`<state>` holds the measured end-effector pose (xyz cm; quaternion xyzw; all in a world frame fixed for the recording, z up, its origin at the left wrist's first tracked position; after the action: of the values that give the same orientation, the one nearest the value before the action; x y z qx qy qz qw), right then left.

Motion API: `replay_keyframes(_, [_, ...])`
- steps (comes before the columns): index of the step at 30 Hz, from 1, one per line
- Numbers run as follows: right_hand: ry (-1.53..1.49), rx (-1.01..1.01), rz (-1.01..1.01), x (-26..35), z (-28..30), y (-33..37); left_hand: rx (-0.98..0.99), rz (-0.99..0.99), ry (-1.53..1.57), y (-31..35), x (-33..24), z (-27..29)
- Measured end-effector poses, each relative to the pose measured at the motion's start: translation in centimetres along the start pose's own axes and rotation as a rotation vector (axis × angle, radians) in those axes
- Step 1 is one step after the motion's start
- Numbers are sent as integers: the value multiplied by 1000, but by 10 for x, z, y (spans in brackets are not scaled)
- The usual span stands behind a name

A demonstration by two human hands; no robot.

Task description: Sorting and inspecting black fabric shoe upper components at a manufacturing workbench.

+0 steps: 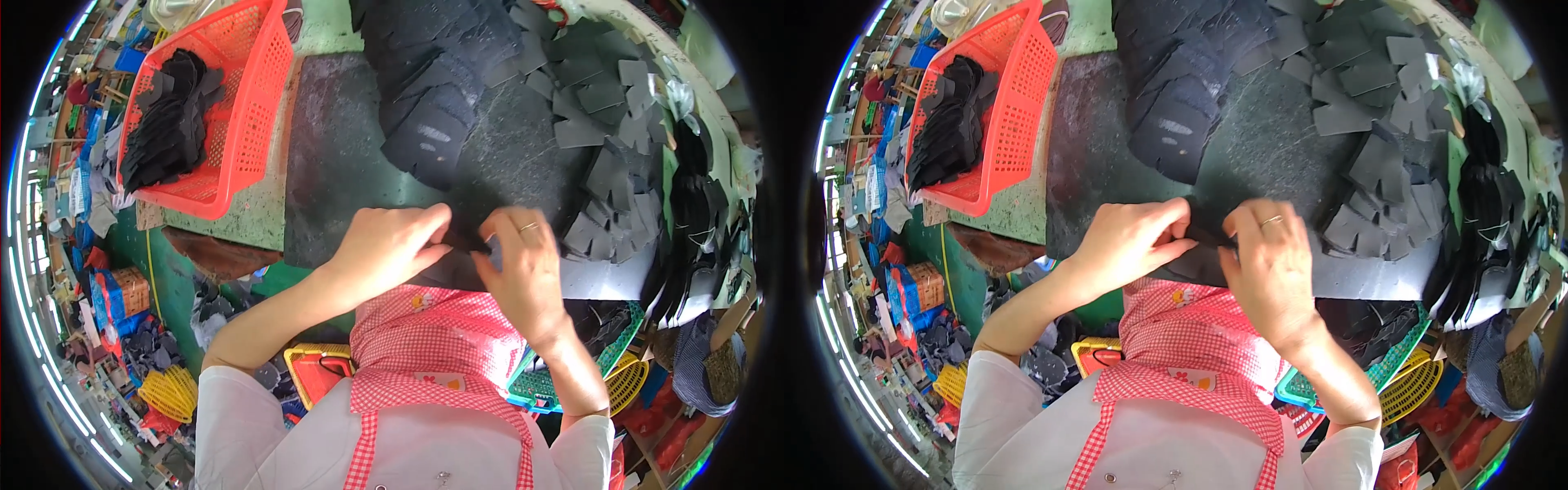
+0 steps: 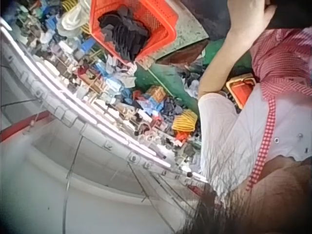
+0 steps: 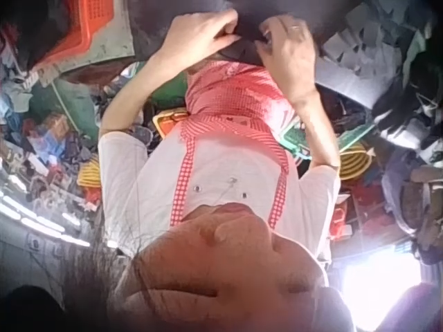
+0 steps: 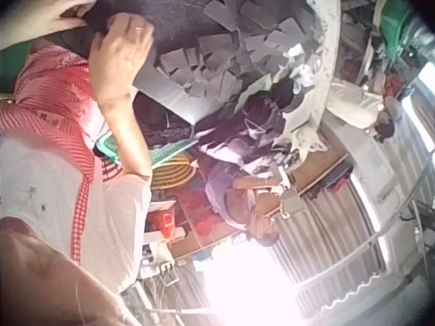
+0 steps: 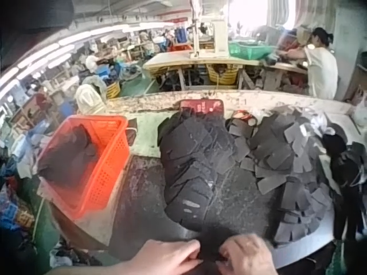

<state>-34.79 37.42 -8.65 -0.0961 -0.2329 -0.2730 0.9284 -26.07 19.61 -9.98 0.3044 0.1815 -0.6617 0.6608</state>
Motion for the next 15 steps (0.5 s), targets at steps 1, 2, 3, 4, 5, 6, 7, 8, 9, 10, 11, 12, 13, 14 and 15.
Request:
replay_keyframes(1, [-290, 124, -202, -8, 2, 3, -33, -65, 36, -3, 3, 5])
replay_keyframes(2, [-582, 246, -403, -15, 7, 6, -62, -59, 75, -6, 7, 14])
replay_keyframes(3, [-556, 162, -419, -24, 24, 4, -189, -162, 15, -8, 17, 22])
replay_keyframes(4, [-521, 75, -450, -38, 50, 11, -311, -275, -34, -12, 22, 29])
replay_keyframes(5, [-468, -26, -431, -61, 71, 21, -307, -266, -108, -16, 21, 34])
replay_keyframes(6, [-405, -139, -419, -84, 94, 29, -302, -272, -179, -24, 20, 40])
replay_keyframes(7, [-74, -260, -373, -102, 107, 26, -230, -251, -197, -28, 28, 36])
replay_keyframes(8, [268, -378, -328, -111, 119, 17, -238, -261, -195, -31, 29, 30])
replay_keyframes(9, [274, -389, -322, -118, 121, 2, -265, -250, -269, -35, 30, 24])
replay_keyframes(10, [70, -364, -362, -125, 119, -12, -289, -238, -346, -37, 27, 18])
replay_keyframes(11, [-136, -336, -395, -131, 117, -28, -300, -222, -392, -38, 22, 14])
replay_keyframes(12, [-108, -355, -367, -115, 110, -52, -311, -223, -390, -36, 19, 10])
replay_keyframes(13, [-78, -385, -224, -121, 100, -74, -310, -221, -368, -31, 17, 6])
replay_keyframes(14, [68, -369, -208, -125, 97, -95, -310, -232, -340, -33, 17, 3])
replay_keyframes(15, [382, -486, -172, -139, 88, -111, -389, -264, -280, -36, 11, 8])
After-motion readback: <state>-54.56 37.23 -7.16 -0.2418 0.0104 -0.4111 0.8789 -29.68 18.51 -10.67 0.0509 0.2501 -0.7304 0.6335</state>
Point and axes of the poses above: each hand's wrist, its own y-axis away from the middle knuckle, its own z-axis out of the back of the hand, x = y × z, the point moved 2 cm from there along -y, towards the middle knuckle, and after that the axes turned 7 degrees about x, right-handed, at the moved point
